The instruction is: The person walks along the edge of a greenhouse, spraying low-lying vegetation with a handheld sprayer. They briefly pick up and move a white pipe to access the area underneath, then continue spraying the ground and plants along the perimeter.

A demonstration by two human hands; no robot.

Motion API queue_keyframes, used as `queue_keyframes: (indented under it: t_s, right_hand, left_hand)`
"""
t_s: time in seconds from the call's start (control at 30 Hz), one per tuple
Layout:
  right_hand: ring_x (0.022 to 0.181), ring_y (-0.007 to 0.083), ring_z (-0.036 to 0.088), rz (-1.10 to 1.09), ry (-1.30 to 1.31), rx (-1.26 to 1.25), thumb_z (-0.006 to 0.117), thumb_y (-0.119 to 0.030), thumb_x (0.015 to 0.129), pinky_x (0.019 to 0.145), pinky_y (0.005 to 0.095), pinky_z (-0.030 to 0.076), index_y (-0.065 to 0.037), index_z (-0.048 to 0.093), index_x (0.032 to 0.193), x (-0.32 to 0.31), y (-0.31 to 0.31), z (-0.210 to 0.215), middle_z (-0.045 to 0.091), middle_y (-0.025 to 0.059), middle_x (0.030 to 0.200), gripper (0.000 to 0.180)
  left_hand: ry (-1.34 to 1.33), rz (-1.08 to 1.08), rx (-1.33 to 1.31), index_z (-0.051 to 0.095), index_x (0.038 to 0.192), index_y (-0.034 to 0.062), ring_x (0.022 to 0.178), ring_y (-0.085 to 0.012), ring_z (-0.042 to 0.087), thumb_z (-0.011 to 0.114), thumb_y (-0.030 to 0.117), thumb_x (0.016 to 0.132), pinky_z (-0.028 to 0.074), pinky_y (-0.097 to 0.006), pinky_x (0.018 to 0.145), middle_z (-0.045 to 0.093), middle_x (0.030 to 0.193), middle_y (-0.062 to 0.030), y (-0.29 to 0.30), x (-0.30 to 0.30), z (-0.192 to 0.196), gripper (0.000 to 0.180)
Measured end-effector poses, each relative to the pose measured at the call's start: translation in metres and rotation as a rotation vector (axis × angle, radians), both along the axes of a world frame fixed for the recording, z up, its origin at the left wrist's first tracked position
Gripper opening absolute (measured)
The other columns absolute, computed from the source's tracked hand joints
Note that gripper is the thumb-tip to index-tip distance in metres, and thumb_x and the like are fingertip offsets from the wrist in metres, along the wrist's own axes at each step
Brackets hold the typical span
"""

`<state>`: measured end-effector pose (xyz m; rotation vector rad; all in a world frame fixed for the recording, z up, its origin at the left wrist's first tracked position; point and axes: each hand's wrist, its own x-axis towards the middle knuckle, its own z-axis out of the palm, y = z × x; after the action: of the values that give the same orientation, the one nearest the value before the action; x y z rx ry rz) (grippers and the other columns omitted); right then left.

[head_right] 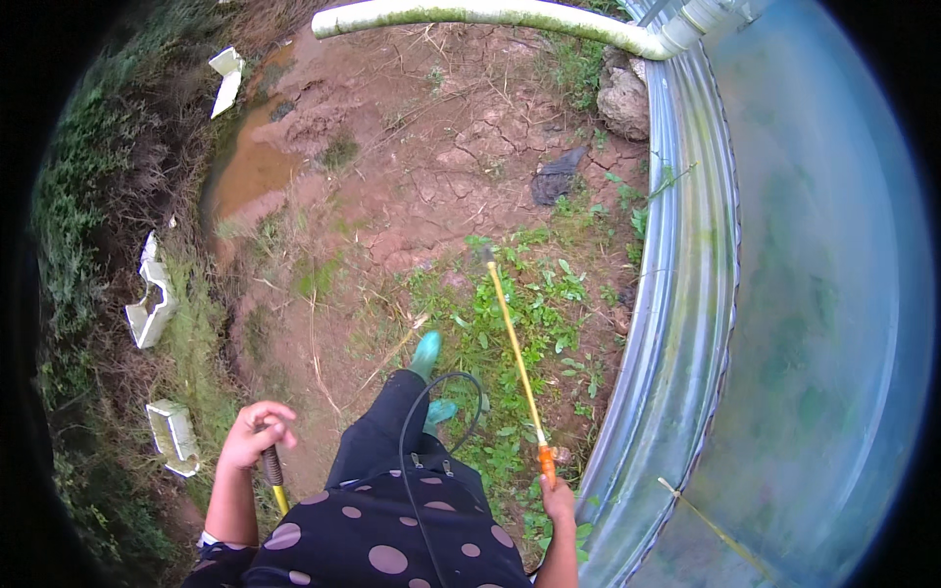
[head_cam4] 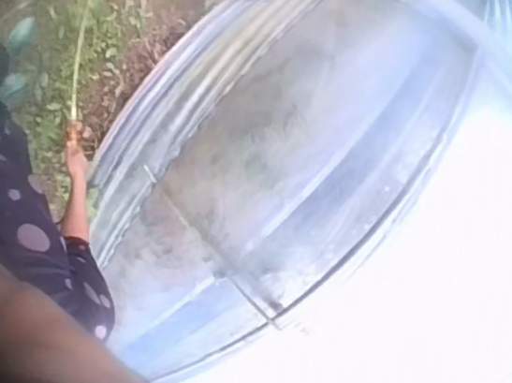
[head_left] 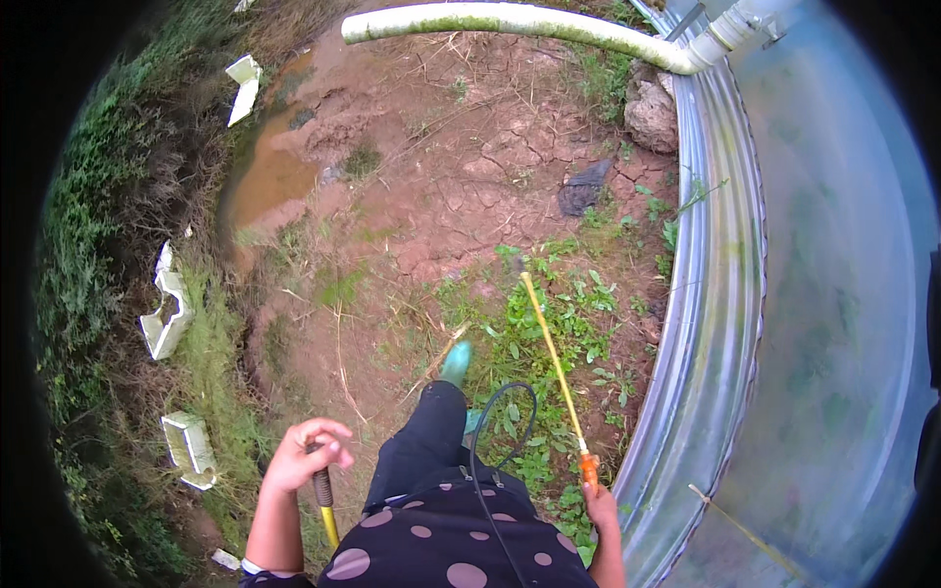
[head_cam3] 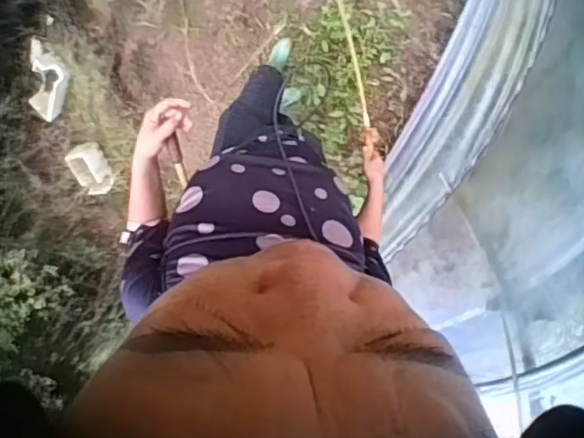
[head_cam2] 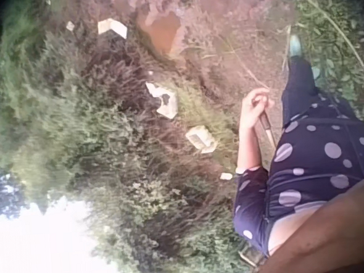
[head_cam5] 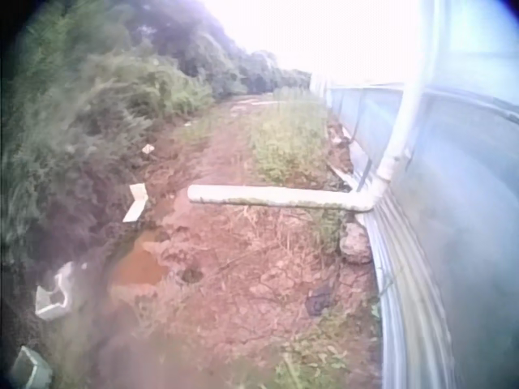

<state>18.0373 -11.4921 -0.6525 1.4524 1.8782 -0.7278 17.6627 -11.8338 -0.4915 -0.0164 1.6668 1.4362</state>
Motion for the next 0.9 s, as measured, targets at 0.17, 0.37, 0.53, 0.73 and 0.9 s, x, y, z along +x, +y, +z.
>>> queue_keyframes:
  t_s: [0.17, 0.37, 0.53, 0.73, 0.9]
  right_hand:
    - [0.082, 0.0373, 0.055, -0.17, -0.038, 0.148, 0.045, -0.047, 0.079, 0.071, 0.0414, 0.042, -0.002, 0.056, 0.089, -0.022, 0.032, 0.02, 0.057, 0.0232, 0.082, 0.048]
    - [0.082, 0.0395, 0.054, -0.234, -0.008, 0.232, 0.046, -0.043, 0.08, 0.072, 0.0431, 0.041, 0.0, 0.055, 0.091, -0.092, 0.083, 0.036, 0.057, 0.0248, 0.082, 0.045]
    - [0.081, 0.0404, 0.054, -0.137, -0.104, 0.194, 0.046, -0.045, 0.079, 0.071, 0.0451, 0.042, -0.001, 0.055, 0.091, -0.17, 0.116, 0.04, 0.057, 0.0245, 0.082, 0.046]
    - [0.085, 0.0347, 0.055, 0.021, -0.273, -0.076, 0.05, -0.053, 0.072, 0.074, 0.0409, 0.043, -0.009, 0.057, 0.095, -0.19, 0.108, 0.077, 0.059, 0.02, 0.086, 0.049]
    - [0.083, 0.0321, 0.057, 0.015, -0.422, -0.054, 0.051, -0.052, 0.07, 0.072, 0.0408, 0.044, -0.011, 0.059, 0.088, -0.163, 0.1, 0.123, 0.06, 0.016, 0.085, 0.046]
  left_hand:
    - [0.125, 0.141, -0.188, 0.052, 0.093, -0.0003, 0.058, -0.012, 0.057, 0.048, 0.008, 0.082, 0.047, -0.024, 0.056, 0.06, 0.066, -0.0081, 0.063, -0.042, -0.039, 0.014]
    - [0.34, -0.157, -0.684, 0.057, 0.089, 0.0088, 0.059, -0.0153, 0.06, 0.048, 0.023, 0.08, 0.047, -0.027, 0.057, 0.061, 0.06, -0.0039, 0.13, -0.126, -0.169, 0.019]
    - [0.463, -0.431, -0.946, 0.057, 0.088, 0.0072, 0.054, -0.0133, 0.059, 0.044, 0.022, 0.082, 0.045, -0.026, 0.053, 0.061, 0.06, -0.0033, 0.171, -0.186, -0.208, 0.02]
    - [0.024, -0.132, -0.401, 0.054, 0.092, 0.0051, 0.055, -0.0119, 0.059, 0.047, 0.017, 0.082, 0.046, -0.023, 0.051, 0.06, 0.062, -0.0066, 0.183, -0.259, -0.189, 0.017]
    - [-0.404, 0.058, -0.134, 0.05, 0.089, 0.0022, 0.046, -0.0117, 0.05, 0.054, 0.015, 0.08, 0.042, -0.022, 0.045, 0.052, 0.056, -0.003, 0.209, -0.295, -0.114, 0.016]
